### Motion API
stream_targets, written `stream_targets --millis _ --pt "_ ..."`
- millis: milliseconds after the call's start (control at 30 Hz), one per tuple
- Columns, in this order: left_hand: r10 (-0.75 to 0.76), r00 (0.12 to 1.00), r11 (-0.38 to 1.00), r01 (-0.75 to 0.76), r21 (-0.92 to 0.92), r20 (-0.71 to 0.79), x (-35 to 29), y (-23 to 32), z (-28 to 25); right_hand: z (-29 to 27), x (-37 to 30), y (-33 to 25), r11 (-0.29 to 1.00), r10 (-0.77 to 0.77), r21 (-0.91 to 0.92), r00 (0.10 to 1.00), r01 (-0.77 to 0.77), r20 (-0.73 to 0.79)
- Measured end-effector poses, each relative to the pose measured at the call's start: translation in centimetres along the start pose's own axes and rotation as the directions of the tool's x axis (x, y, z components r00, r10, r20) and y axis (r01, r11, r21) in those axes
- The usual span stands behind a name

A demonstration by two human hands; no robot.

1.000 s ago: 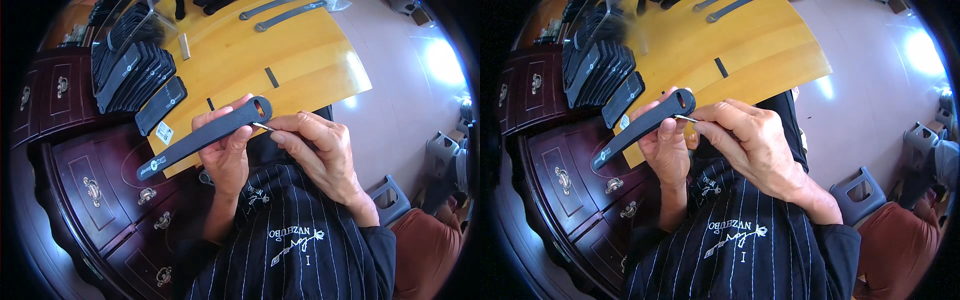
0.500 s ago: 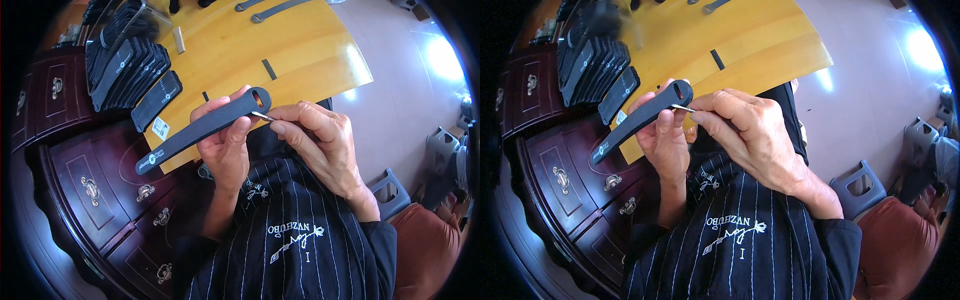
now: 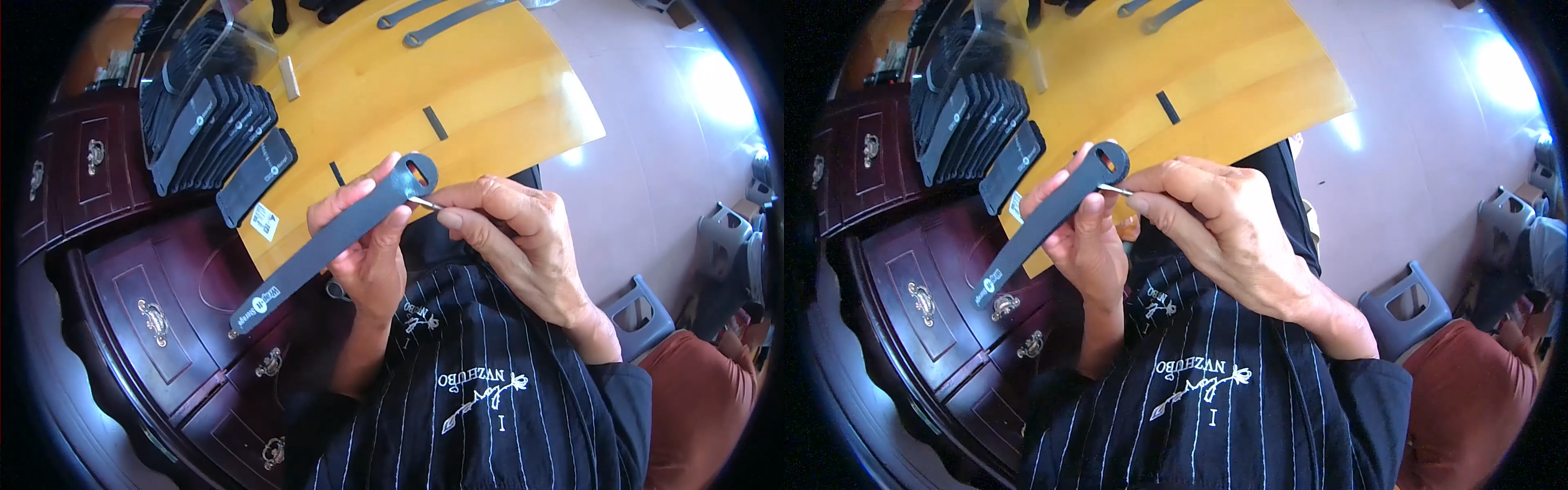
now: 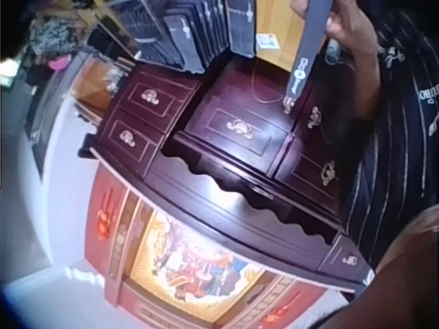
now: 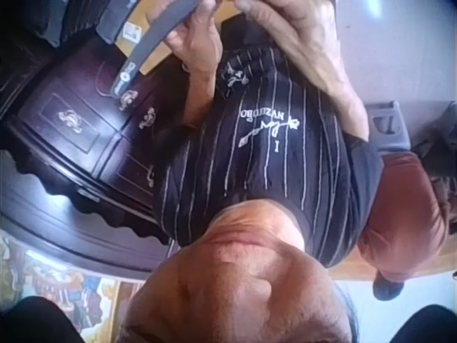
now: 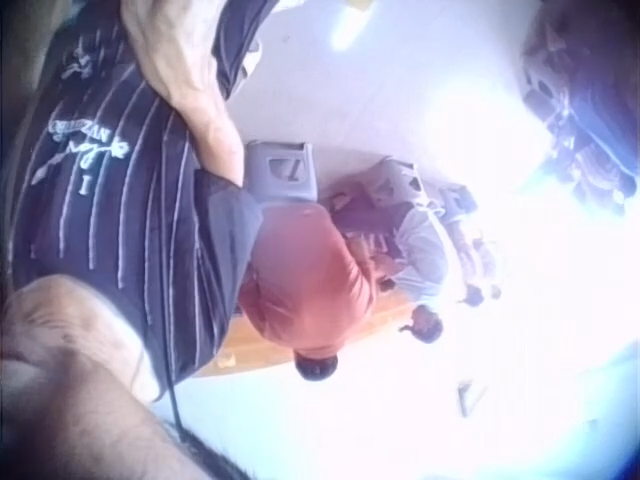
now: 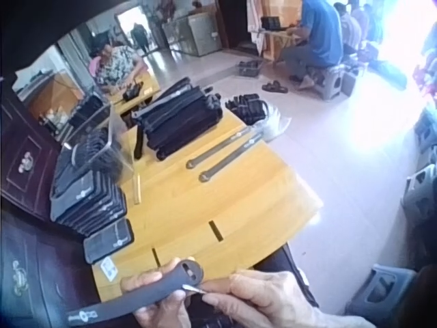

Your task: Assembling black textile straps by inserting small components and fasteners using a small tool.

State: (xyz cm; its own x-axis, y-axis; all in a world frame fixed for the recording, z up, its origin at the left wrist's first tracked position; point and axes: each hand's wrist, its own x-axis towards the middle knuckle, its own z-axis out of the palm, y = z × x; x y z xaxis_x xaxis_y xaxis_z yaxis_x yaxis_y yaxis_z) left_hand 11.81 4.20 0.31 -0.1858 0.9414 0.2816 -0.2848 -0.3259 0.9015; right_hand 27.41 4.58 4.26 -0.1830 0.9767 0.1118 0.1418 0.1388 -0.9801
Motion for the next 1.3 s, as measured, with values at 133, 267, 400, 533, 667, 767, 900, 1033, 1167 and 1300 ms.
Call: stream_targets --millis 133,267,400,533,667,767,900,1033,1167,1300 --pt "0.097 0.994 0.994 -0.094 0.063 -0.054 -0.1 -0.6 0.1 -0.3 0.2 -0.7 0.969 0.18 0.156 0.98 -0.192 0.089" --pt "0.379 0.898 0.807 -0.438 0.395 0.223 0.5 -0.6 -0.7 0.3 -0.4 -0.4 0.964 0.126 0.236 0.992 -0.121 -0.007" --pt "0.5 0.797 0.701 -0.603 0.381 0.34 1.2 -0.6 -1.3 0.3 -0.1 0.1 0.996 -0.019 0.087 1.0 0.02 -0.019" --pt "0.579 0.705 0.566 -0.709 0.42 0.409 1.7 -0.9 -1.6 1.0 0.1 0.4 0.998 -0.05 0.046 0.997 0.052 -0.051" --pt "0.601 0.613 0.417 -0.788 0.453 0.513 3.0 0.3 -1.5 2.0 0.1 0.2 0.956 0.082 0.286 0.996 -0.07 -0.032" --pt "0.627 0.555 0.363 -0.829 0.425 0.547 3.7 0.9 -1.7 1.9 0.1 -1.1 0.5 0.391 0.748 0.884 -0.437 0.256" --pt "0.58 0.533 0.327 -0.845 0.422 0.616 4.3 1.3 -2.7 3.5 0.5 0.3 0.968 -0.212 -0.176 0.954 0.176 -0.213" --pt "0.587 0.538 0.355 -0.843 0.405 0.605 4.2 1.6 -3.1 4.3 0.8 0.5 0.983 -0.173 -0.091 0.965 0.158 -0.195" --pt "0.527 0.644 0.456 -0.765 0.455 0.554 2.8 1.5 -3.0 3.7 1.1 0.5 0.896 0.12 0.434 0.992 -0.089 -0.045" --pt "0.453 0.833 0.771 -0.545 0.329 0.318 1.7 0.1 -3.4 1.5 2.0 -0.2 0.999 -0.035 0.002 0.999 0.036 -0.023"
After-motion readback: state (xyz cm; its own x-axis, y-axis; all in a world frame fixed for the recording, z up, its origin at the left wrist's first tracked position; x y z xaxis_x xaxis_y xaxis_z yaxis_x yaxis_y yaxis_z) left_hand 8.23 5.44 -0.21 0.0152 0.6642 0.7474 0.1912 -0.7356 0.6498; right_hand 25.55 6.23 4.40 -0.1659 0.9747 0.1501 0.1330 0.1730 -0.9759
